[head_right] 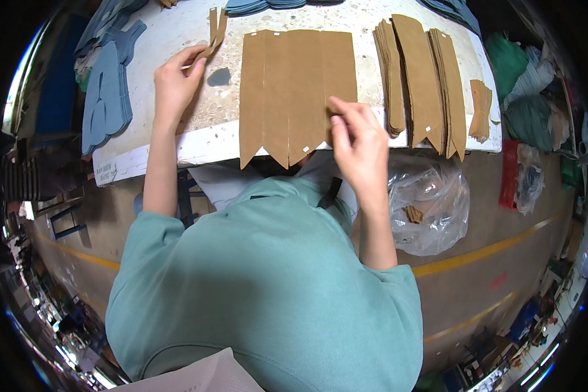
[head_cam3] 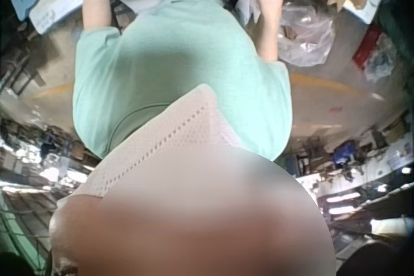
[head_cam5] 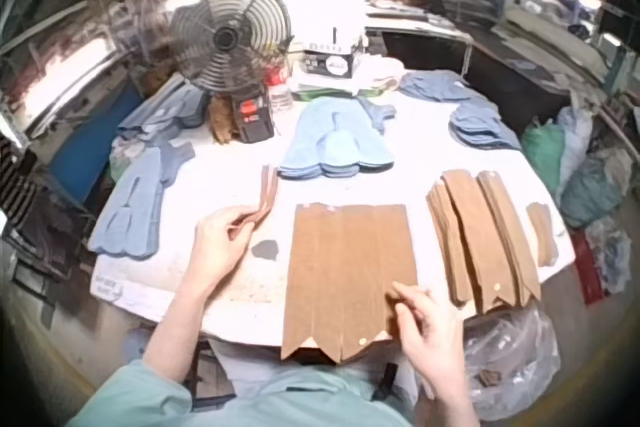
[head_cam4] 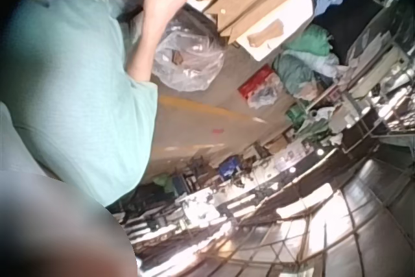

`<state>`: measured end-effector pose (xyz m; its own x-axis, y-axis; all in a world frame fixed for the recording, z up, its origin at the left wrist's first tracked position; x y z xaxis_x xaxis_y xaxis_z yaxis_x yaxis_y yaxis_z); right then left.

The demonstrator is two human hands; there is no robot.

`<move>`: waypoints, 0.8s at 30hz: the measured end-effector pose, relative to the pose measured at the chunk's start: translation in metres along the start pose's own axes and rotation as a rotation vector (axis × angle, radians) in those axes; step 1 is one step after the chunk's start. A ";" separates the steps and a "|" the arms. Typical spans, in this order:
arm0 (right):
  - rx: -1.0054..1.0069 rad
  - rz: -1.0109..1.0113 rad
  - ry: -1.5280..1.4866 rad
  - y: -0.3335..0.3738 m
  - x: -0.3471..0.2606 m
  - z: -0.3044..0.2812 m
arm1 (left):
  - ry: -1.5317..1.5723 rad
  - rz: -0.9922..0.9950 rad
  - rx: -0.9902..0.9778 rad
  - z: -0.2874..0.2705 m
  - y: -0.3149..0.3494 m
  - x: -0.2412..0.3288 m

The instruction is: The person folds brown cardboard pieces in half, stacks them, and ties the stacks with rubber bands. They then place the tied bundles into a clear plastic bag on the table.

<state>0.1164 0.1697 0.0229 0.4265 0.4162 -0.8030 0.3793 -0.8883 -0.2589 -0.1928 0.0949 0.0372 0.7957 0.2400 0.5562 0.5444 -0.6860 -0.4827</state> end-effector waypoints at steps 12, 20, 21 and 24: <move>-0.181 0.295 -0.551 0.005 0.016 0.039 | 0.045 0.101 -0.200 -0.009 0.046 0.073; -0.169 0.060 -0.287 -0.023 -0.007 0.068 | 0.217 0.113 -0.605 -0.011 0.082 0.096; -0.154 0.114 -0.289 -0.028 -0.003 0.068 | 0.278 0.081 -0.649 -0.011 0.079 0.090; -0.214 0.028 -0.052 -0.051 -0.010 0.065 | 0.082 -0.012 -0.435 -0.022 0.036 0.042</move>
<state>0.0398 0.1980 0.0090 0.3987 0.3763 -0.8364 0.5360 -0.8356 -0.1204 -0.1457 0.0652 0.0586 0.7567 0.2067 0.6203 0.3771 -0.9130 -0.1558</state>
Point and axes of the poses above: each hand's wrist, its own y-axis away from the middle knuckle, its own z-axis out of the palm, x = y × z, the point moved 10 cm from there along -y, towards the middle knuckle, and after that the axes turned 8 degrees about x, right-handed, at the moved point
